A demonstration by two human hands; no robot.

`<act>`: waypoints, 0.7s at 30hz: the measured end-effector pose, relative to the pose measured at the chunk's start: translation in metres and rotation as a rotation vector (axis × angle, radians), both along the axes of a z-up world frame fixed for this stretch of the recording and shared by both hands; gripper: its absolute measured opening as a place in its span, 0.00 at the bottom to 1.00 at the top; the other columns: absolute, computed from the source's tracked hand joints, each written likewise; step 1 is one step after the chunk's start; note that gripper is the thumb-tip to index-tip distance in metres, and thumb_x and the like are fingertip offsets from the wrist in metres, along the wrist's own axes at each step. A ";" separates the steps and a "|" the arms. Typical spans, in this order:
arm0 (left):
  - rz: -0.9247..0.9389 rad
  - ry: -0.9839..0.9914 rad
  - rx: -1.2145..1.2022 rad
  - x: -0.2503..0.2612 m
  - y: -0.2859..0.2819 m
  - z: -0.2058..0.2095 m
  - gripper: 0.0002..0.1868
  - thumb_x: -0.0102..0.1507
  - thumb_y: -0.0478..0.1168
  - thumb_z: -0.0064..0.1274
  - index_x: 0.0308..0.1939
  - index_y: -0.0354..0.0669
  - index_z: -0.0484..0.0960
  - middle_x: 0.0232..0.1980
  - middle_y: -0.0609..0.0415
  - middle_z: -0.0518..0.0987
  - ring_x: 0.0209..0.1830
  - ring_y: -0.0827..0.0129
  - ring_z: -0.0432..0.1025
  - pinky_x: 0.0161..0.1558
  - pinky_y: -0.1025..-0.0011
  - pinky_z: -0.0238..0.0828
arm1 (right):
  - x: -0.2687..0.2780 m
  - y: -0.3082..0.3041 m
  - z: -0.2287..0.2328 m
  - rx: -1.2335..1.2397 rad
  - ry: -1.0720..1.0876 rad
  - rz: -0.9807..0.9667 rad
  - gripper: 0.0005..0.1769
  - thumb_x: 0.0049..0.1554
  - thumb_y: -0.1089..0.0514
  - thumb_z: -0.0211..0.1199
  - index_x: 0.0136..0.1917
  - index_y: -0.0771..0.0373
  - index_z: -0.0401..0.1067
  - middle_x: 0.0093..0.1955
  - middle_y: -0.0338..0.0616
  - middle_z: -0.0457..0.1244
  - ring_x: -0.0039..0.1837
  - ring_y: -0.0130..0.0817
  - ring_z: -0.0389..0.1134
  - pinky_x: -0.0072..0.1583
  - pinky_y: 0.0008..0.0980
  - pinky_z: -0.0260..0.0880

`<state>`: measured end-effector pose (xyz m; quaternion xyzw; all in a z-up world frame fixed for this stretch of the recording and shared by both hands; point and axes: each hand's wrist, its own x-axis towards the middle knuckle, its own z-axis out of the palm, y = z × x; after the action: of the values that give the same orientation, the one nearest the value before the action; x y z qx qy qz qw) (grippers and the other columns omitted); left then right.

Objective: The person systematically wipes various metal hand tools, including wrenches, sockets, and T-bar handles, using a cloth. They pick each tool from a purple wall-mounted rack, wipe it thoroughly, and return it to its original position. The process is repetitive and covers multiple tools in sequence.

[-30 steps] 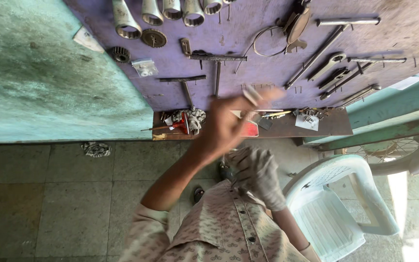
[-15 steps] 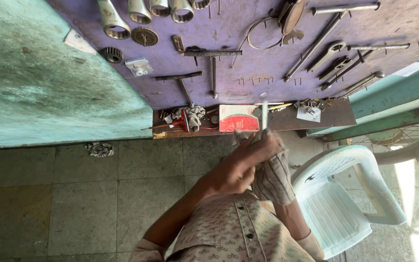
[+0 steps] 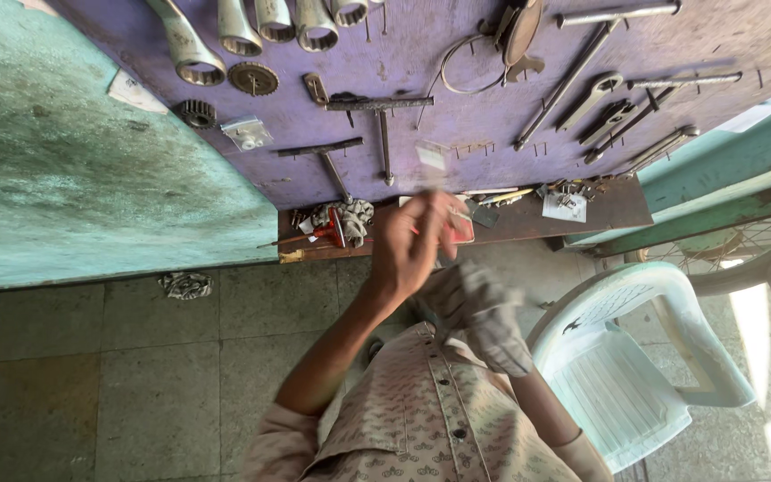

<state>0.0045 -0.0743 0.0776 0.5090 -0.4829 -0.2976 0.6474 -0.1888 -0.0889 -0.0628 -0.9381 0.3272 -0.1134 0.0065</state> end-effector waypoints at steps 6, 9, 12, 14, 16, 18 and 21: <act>-0.369 -0.924 0.395 -0.045 0.030 -0.038 0.15 0.74 0.43 0.42 0.43 0.37 0.80 0.33 0.40 0.77 0.11 0.72 0.67 0.08 0.72 0.62 | 0.005 -0.045 0.043 -0.579 -0.462 -0.236 0.21 0.67 0.67 0.56 0.72 0.66 0.61 0.61 0.54 0.64 0.59 0.42 0.67 0.53 0.42 0.72; -0.465 -0.937 0.293 -0.043 0.031 -0.047 0.16 0.77 0.46 0.40 0.45 0.41 0.80 0.21 0.53 0.77 0.12 0.73 0.64 0.12 0.70 0.60 | 0.005 -0.066 0.094 -0.482 -0.571 -0.311 0.17 0.65 0.62 0.58 0.66 0.67 0.62 0.57 0.53 0.63 0.56 0.43 0.66 0.53 0.41 0.71; -0.464 -0.678 0.171 -0.023 0.028 -0.026 0.18 0.76 0.47 0.37 0.49 0.41 0.81 0.23 0.54 0.77 0.12 0.77 0.64 0.12 0.74 0.63 | 0.003 -0.073 0.131 -0.421 -0.431 -0.394 0.19 0.58 0.53 0.61 0.56 0.66 0.62 0.49 0.49 0.61 0.51 0.42 0.66 0.50 0.39 0.69; -0.374 -0.526 0.061 -0.013 0.014 0.005 0.21 0.79 0.49 0.34 0.48 0.42 0.81 0.28 0.56 0.80 0.16 0.81 0.66 0.17 0.78 0.67 | 0.008 -0.074 0.140 -0.251 -0.438 -0.442 0.19 0.57 0.50 0.58 0.54 0.65 0.63 0.47 0.48 0.62 0.49 0.43 0.66 0.50 0.39 0.68; -0.319 -0.449 0.013 0.000 -0.015 0.044 0.24 0.78 0.50 0.31 0.51 0.42 0.82 0.30 0.55 0.81 0.14 0.81 0.65 0.13 0.77 0.63 | 0.012 -0.069 0.134 0.056 -0.531 -0.475 0.18 0.60 0.49 0.52 0.55 0.65 0.66 0.50 0.48 0.64 0.50 0.44 0.67 0.52 0.42 0.67; -0.142 -0.456 -0.172 0.013 -0.050 0.086 0.23 0.79 0.50 0.30 0.52 0.44 0.82 0.36 0.57 0.84 0.15 0.81 0.65 0.15 0.78 0.60 | 0.009 -0.062 0.116 0.362 -0.605 -0.494 0.20 0.62 0.49 0.46 0.57 0.65 0.68 0.52 0.49 0.66 0.51 0.45 0.69 0.54 0.44 0.66; 0.050 -0.613 -0.443 0.031 -0.105 0.148 0.22 0.81 0.49 0.33 0.59 0.38 0.79 0.29 0.56 0.81 0.15 0.80 0.62 0.18 0.74 0.54 | -0.003 -0.058 0.086 0.135 -0.581 -0.244 0.32 0.56 0.50 0.55 0.66 0.76 0.63 0.60 0.60 0.63 0.59 0.57 0.65 0.59 0.51 0.65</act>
<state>0.0352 -0.1796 0.2257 0.4336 -0.6943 -0.0038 0.5743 -0.1913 -0.1464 0.0231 -0.8178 0.4284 -0.3544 0.1482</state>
